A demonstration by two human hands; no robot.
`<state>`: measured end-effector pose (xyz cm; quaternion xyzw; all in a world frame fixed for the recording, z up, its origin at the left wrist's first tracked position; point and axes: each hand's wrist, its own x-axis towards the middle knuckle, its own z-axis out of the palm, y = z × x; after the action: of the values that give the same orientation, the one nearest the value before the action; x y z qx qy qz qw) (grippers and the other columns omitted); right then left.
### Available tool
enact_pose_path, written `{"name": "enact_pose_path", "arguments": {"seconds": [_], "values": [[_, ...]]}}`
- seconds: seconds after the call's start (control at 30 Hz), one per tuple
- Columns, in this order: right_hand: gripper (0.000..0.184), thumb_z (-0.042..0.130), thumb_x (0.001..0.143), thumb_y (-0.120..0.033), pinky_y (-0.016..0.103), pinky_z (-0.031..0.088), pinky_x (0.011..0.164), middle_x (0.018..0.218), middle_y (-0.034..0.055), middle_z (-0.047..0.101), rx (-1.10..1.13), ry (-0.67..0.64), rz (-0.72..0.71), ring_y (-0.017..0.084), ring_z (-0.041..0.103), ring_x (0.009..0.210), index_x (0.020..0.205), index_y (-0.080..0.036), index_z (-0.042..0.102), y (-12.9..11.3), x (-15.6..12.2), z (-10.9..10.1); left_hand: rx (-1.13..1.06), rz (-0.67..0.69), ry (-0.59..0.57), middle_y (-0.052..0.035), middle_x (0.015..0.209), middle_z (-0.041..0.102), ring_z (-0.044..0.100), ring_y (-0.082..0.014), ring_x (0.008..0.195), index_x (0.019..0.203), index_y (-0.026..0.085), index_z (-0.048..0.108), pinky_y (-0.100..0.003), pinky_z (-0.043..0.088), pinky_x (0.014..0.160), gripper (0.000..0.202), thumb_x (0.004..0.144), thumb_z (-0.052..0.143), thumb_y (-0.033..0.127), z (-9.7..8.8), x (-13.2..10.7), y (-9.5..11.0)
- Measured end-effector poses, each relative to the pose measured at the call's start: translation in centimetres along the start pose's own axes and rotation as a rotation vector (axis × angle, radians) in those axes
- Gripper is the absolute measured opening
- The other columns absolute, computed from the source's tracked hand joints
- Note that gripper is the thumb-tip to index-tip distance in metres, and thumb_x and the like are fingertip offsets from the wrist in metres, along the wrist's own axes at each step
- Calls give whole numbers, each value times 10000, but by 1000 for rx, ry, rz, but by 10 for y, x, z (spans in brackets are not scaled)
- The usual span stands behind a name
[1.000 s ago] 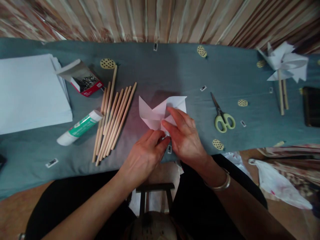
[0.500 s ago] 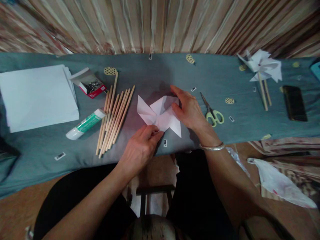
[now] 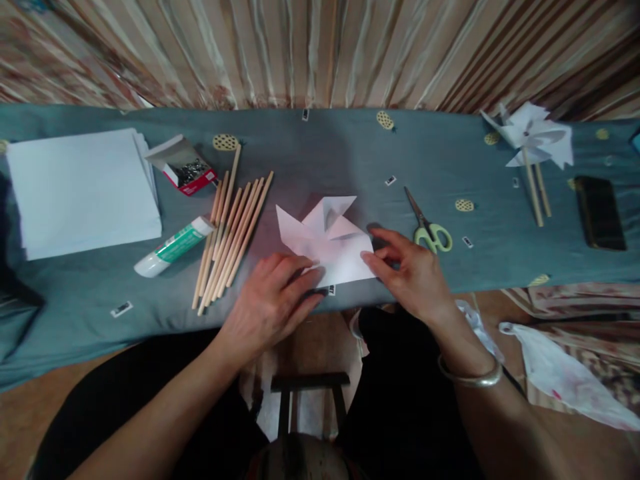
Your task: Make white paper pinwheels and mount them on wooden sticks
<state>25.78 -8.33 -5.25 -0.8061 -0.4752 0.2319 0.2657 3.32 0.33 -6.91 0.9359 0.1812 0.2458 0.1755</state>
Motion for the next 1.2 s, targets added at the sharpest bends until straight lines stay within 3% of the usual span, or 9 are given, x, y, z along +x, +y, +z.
{"name": "enact_pose_path", "arguments": {"seconds": [0.13, 0.3, 0.4, 0.53, 0.73, 0.87, 1.03, 1.2], "values": [[502, 610, 838, -359, 327, 512, 608, 749, 35, 756, 58, -60, 37, 189, 664, 624, 1297, -159, 566, -2, -10, -1, 7, 13, -58, -143, 1077, 663, 609, -265, 952, 1130, 112, 612, -432, 543, 793, 314, 869, 640, 284, 13, 1, 10], [515, 593, 869, -368, 318, 514, 573, 710, 21, 747, 12, -90, 1, 182, 657, 573, 1335, -158, 532, -3, -14, -3, 69, 11, -36, -128, 987, 685, 617, -238, 870, 1092, 83, 620, -389, 567, 756, 284, 863, 647, 248, 18, 7, 8], [425, 586, 883, -342, 366, 554, 711, 844, 55, 765, -106, 54, -130, 220, 706, 744, 1272, -171, 589, -3, -16, -6, 78, 36, -11, -106, 960, 697, 622, -213, 836, 1065, 96, 632, -363, 578, 745, 228, 869, 638, 213, 18, 8, 8], [272, 517, 916, -238, 432, 510, 940, 1107, 74, 728, -162, 228, -346, 243, 669, 1038, 1145, -219, 664, -3, -18, -8, 42, 64, -9, -112, 963, 712, 633, -196, 832, 1087, 84, 625, -348, 588, 747, 219, 878, 614, 150, 18, 4, 9], [376, 432, 894, -84, 446, 504, 983, 1191, 48, 688, -52, 125, -450, 216, 632, 1118, 1125, -266, 667, -5, -19, -4, 17, 65, -34, -128, 941, 709, 634, -202, 845, 1138, 54, 586, -355, 593, 749, 252, 889, 567, 87, 15, 1, 6], [342, 479, 883, -113, 480, 476, 1022, 1343, 64, 591, -89, 138, -457, 244, 574, 1209, 1118, -273, 669, -6, -16, -5, -1, 80, -43, -135, 975, 704, 626, -210, 869, 1131, 46, 588, -368, 591, 773, 255, 881, 581, 92, 14, -1, 6], [287, 459, 895, -128, 492, 479, 1009, 1316, 111, 606, -107, 30, -487, 250, 581, 1190, 1058, -204, 682, -1, -12, -3, -12, 73, -65, -124, 981, 701, 616, -216, 892, 1063, 69, 627, -369, 581, 797, 191, 878, 587, 99, 12, -3, 9], [290, 467, 887, -138, 507, 448, 1044, 1340, 86, 592, -151, 13, -439, 249, 560, 1224, 1061, -228, 681, 7, -10, -4, 30, 49, -69, -113, 945, 708, 615, -202, 846, 981, 91, 643, -346, 572, 751, 126, 899, 547, 97, 3, -1, 4]]}}
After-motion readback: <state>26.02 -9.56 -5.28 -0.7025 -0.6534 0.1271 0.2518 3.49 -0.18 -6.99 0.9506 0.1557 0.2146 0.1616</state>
